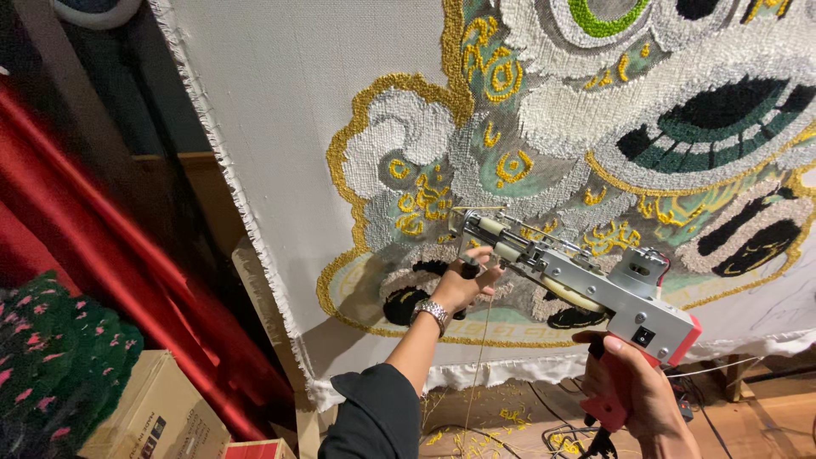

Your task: The person uses a handheld tufting gun to apply yellow yarn onto a large canvas, following a pre-drawn design. They guide the tool along the pattern while feeding yarn into the device.

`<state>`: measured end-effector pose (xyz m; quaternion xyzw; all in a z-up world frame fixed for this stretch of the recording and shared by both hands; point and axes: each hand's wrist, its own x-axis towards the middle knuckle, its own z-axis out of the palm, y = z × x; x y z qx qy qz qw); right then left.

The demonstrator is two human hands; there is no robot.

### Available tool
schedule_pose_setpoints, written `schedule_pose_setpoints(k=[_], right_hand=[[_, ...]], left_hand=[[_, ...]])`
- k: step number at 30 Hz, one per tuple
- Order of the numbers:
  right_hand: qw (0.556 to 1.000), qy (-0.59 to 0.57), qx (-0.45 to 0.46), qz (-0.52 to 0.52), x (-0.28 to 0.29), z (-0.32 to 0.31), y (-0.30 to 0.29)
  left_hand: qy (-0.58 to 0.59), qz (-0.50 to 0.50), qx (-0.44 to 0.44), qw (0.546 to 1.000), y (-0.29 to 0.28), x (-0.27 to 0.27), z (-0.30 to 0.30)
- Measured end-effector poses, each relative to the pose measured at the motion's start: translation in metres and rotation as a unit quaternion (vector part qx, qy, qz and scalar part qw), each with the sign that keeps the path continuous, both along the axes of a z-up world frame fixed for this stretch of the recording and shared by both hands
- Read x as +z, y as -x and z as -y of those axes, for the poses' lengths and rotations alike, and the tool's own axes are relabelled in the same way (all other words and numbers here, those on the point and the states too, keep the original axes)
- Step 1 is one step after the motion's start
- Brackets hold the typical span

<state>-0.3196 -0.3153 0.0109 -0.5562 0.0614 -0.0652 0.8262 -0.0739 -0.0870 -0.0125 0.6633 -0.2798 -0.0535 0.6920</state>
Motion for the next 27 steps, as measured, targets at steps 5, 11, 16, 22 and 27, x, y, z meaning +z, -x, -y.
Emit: schedule_pose_setpoints(k=[5, 11, 16, 22, 27], right_hand=[[0.999, -0.025, 0.030, -0.005, 0.004, 0.005, 0.006], [0.997, -0.064, 0.040, -0.025, 0.001, 0.005, 0.002], [0.995, -0.081, 0.053, -0.024, -0.001, 0.003, 0.000], [0.998, -0.055, 0.015, -0.038, 0.014, -0.016, -0.002], [0.996, -0.076, 0.040, -0.018, 0.021, -0.020, -0.004]], left_hand=[[-0.073, 0.006, -0.052, 0.996, 0.017, 0.011, -0.011], [-0.186, -0.031, -0.001, 0.982, 0.044, 0.048, -0.023], [-0.197, -0.006, -0.010, 0.980, 0.028, 0.036, -0.026], [-0.145, -0.061, 0.006, 0.988, 0.032, 0.048, -0.028], [-0.095, -0.071, -0.007, 0.993, 0.025, 0.051, -0.029]])
